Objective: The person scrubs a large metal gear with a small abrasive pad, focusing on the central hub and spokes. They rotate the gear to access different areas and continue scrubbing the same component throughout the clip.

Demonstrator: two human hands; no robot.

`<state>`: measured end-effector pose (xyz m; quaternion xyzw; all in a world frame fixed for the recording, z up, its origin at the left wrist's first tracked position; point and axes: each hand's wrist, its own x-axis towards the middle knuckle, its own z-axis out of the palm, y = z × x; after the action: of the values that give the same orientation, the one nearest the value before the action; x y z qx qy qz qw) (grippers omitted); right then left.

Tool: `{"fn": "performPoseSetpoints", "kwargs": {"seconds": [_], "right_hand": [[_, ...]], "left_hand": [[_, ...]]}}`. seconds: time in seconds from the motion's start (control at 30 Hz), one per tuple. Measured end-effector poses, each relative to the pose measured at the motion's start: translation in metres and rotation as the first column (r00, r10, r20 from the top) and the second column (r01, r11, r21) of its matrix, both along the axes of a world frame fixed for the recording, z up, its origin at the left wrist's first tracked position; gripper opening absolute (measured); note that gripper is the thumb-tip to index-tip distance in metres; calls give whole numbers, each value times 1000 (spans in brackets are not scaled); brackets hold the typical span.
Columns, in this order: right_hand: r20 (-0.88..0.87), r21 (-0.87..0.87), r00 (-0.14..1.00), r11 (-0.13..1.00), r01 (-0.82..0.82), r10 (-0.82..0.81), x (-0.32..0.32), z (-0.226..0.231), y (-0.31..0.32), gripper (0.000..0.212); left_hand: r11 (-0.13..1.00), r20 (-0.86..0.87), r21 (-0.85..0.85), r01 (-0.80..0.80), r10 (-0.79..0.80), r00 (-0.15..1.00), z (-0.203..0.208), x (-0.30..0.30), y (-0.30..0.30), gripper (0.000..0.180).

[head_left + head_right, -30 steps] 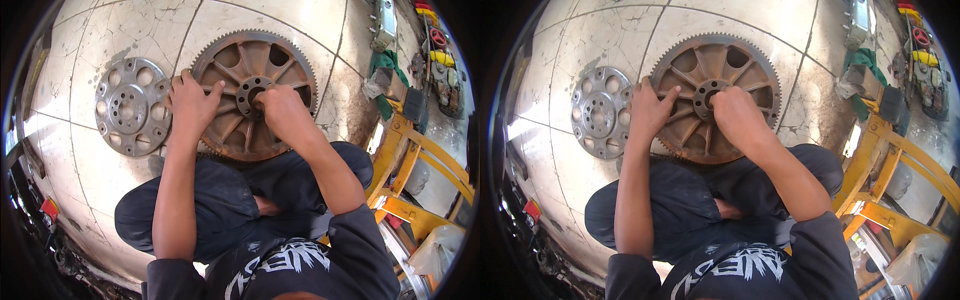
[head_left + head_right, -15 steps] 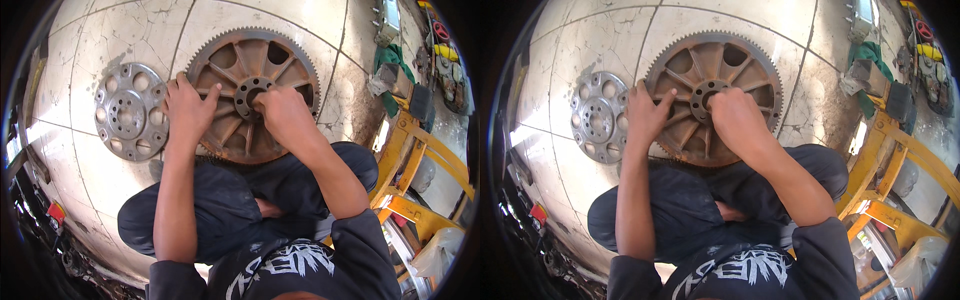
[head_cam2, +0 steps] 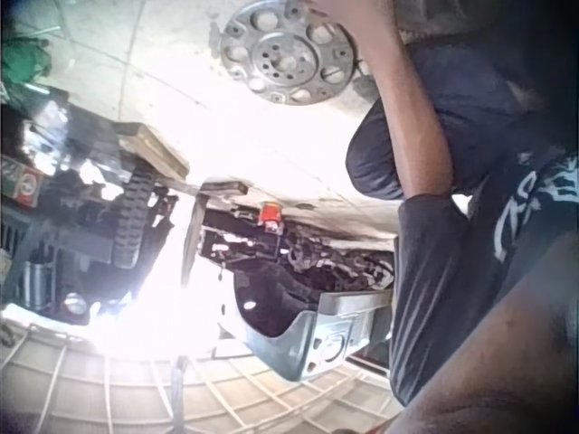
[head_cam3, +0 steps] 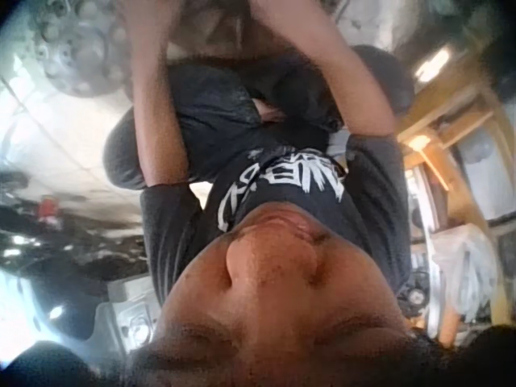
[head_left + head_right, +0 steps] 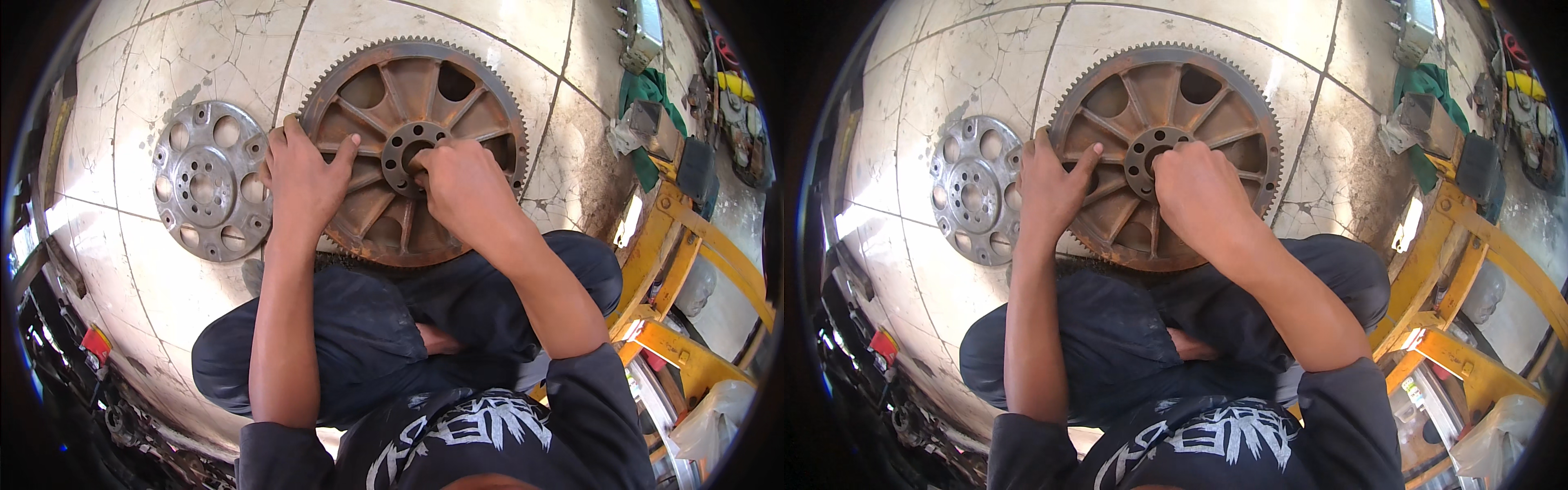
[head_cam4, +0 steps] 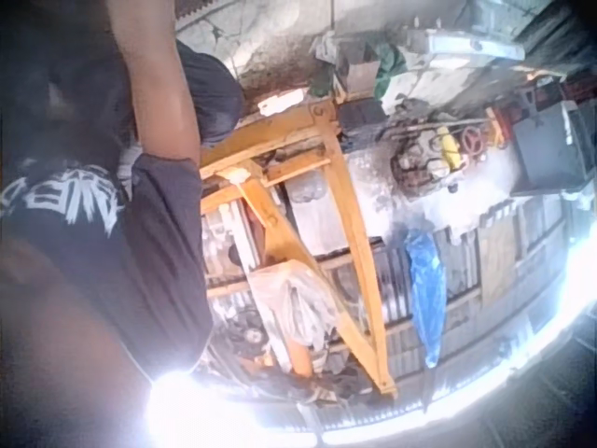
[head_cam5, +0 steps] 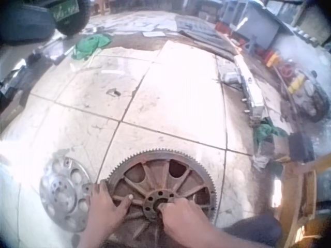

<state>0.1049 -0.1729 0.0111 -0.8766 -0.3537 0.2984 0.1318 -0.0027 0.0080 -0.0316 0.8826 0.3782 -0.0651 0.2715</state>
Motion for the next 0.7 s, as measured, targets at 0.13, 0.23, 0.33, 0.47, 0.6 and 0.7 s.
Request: {"fn": "performPoseSetpoints", "kwargs": {"seconds": [0.13,0.23,0.33,0.47,0.6,0.7], "right_hand": [[-94,11,994,999,-50,50,6,-10,1,16],[-93,55,993,996,-63,68,6,8,-4,17],[-71,134,997,991,-20,30,4,-11,-5,18],[-20,160,1000,987,-11,14,-2,-12,-7,19],[-81,82,996,995,53,-46,-2,-4,-1,19],[-102,137,993,988,73,-59,1,1,-6,19]], "left_hand": [[999,-23,-42,-2,1,1000,5,5,1,88],[999,-18,-33,-4,4,1000,2,2,0,88],[1000,9,-23,1,-1,1000,-1,2,1,87],[1000,-10,-30,0,0,1000,2,4,0,86],[1000,3,-11,-4,4,1000,1,2,-1,85],[1000,-35,-30,-5,4,999,4,4,0,86]]}}
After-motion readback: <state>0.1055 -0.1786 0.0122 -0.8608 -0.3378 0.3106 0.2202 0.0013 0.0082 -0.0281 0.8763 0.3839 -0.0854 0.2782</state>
